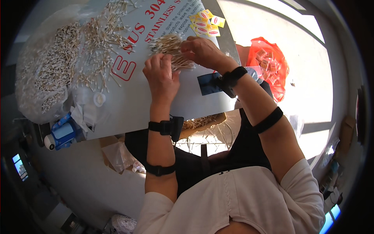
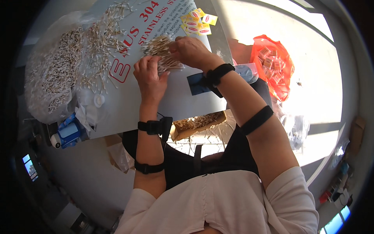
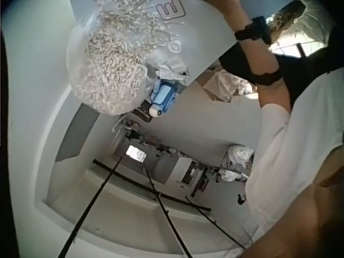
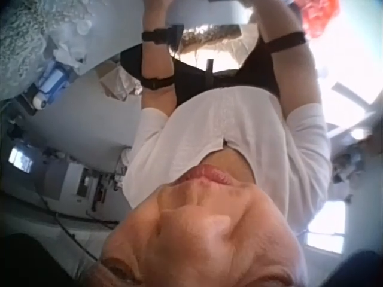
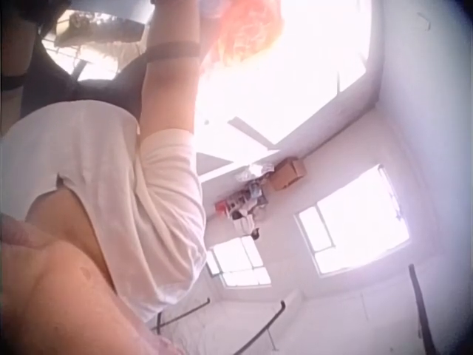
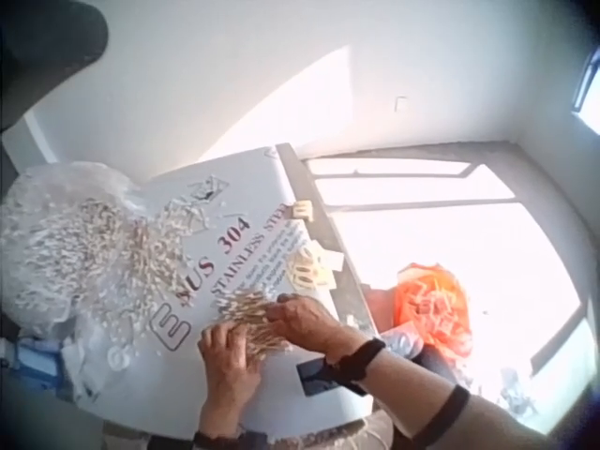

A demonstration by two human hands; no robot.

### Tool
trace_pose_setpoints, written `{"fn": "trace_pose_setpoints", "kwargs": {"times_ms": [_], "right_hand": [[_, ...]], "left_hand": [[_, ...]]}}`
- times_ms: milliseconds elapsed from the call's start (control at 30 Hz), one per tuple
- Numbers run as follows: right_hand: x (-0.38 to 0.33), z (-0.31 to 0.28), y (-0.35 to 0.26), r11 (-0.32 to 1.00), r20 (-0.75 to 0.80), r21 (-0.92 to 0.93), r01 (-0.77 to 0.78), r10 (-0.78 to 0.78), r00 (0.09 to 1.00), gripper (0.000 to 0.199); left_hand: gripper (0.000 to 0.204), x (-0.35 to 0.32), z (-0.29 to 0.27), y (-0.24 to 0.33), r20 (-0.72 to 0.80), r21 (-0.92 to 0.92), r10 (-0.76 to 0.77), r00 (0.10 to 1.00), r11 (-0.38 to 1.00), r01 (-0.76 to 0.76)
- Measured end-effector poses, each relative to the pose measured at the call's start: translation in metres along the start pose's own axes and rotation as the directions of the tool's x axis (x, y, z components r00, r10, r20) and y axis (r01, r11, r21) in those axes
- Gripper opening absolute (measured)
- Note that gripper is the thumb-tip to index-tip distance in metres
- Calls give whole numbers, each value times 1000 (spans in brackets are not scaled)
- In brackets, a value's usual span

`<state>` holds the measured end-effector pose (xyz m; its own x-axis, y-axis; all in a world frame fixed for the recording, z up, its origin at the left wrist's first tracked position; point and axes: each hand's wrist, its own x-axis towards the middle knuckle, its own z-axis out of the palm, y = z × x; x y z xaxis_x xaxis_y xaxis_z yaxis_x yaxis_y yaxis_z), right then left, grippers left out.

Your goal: Picking up individual cotton swabs from a bulk pile, aligning them on a template, and placing them into small plastic bags.

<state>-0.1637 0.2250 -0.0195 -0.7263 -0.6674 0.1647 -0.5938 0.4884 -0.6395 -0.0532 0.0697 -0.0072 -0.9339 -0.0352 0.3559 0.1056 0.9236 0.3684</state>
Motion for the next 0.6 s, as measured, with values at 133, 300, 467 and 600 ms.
{"fn": "trace_pose_setpoints", "kwargs": {"times_ms": [133, 300, 467, 600], "right_hand": [[-4, 1, 1, 999, -13, -21, 46, -47, 999, 9], [1, 3, 2, 987, -39, -134, 84, -90, 995, 8], [4, 6, 5, 987, -81, -156, 46, -59, 995, 11], [2, 5, 5, 976, -133, -207, 65, -94, 987, 14]], "left_hand": [[39, -3, 6, 8, 40, -2, 66, 997, 998, -66], [25, -18, 18, 3, 22, 18, 53, 998, 998, -54], [19, -27, 18, 5, -7, 1, 62, 998, 998, -62], [22, -31, 16, 12, 41, -10, 79, 996, 997, -78]]}}
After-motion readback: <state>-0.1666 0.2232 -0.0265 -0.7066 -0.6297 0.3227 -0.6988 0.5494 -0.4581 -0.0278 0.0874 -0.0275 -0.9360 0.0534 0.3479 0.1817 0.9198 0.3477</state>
